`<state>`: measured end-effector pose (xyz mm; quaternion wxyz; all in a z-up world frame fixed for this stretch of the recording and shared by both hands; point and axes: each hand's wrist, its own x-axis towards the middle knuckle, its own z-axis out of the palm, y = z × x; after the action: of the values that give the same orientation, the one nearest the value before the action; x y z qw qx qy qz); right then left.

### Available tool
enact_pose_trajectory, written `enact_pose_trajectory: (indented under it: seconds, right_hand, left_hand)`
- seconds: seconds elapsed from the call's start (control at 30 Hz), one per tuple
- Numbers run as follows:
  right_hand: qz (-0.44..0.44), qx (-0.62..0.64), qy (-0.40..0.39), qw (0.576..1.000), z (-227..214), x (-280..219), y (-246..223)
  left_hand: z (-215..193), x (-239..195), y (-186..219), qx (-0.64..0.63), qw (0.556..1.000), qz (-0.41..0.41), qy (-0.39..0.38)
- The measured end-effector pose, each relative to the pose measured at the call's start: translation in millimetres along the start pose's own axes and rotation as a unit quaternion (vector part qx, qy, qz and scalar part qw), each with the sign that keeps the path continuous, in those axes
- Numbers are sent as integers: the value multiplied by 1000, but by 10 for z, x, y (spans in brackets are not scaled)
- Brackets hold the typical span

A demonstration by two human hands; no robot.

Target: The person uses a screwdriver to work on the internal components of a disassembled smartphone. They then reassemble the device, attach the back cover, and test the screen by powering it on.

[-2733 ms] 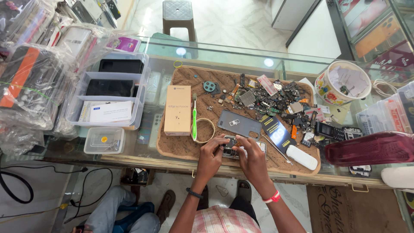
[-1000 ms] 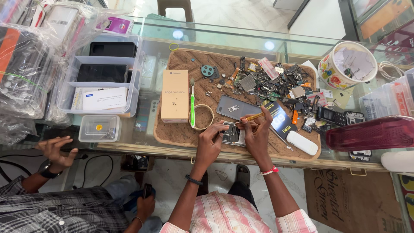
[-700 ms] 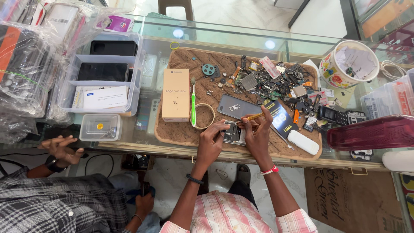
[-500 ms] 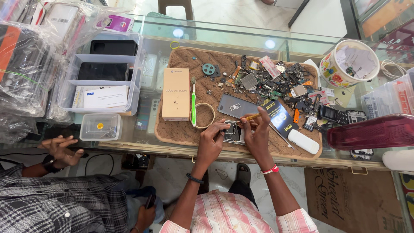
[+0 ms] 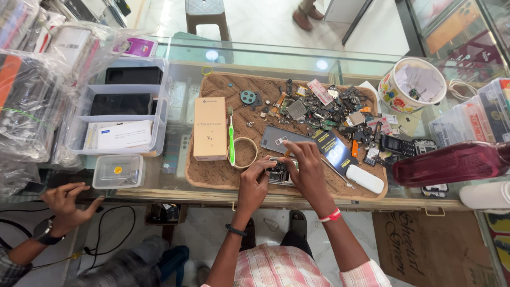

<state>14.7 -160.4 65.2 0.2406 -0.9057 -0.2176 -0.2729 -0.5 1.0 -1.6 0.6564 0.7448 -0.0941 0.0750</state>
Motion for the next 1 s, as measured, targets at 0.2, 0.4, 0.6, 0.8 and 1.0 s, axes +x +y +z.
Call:
enact_pose_trajectory:
  seconds: [0.2, 0.4, 0.6, 0.8, 1.0]
  right_hand:
    - [111, 88, -29, 989, 37, -26, 79]
    - [65, 134, -23, 989, 26, -27, 36]
    - [11, 141, -9, 990, 68, -109, 42]
    - [95, 83, -33, 991, 114, -95, 109]
    - [77, 73, -51, 993, 48, -137, 33]
  left_hand:
    - [15, 4, -29, 10, 1000, 20, 1]
    - [1, 5, -2, 32, 998, 48, 15]
    - [1, -5, -3, 25, 999, 46, 12]
    - [9, -6, -4, 14, 999, 32, 9]
    - [19, -11, -23, 8, 1000, 24, 6]
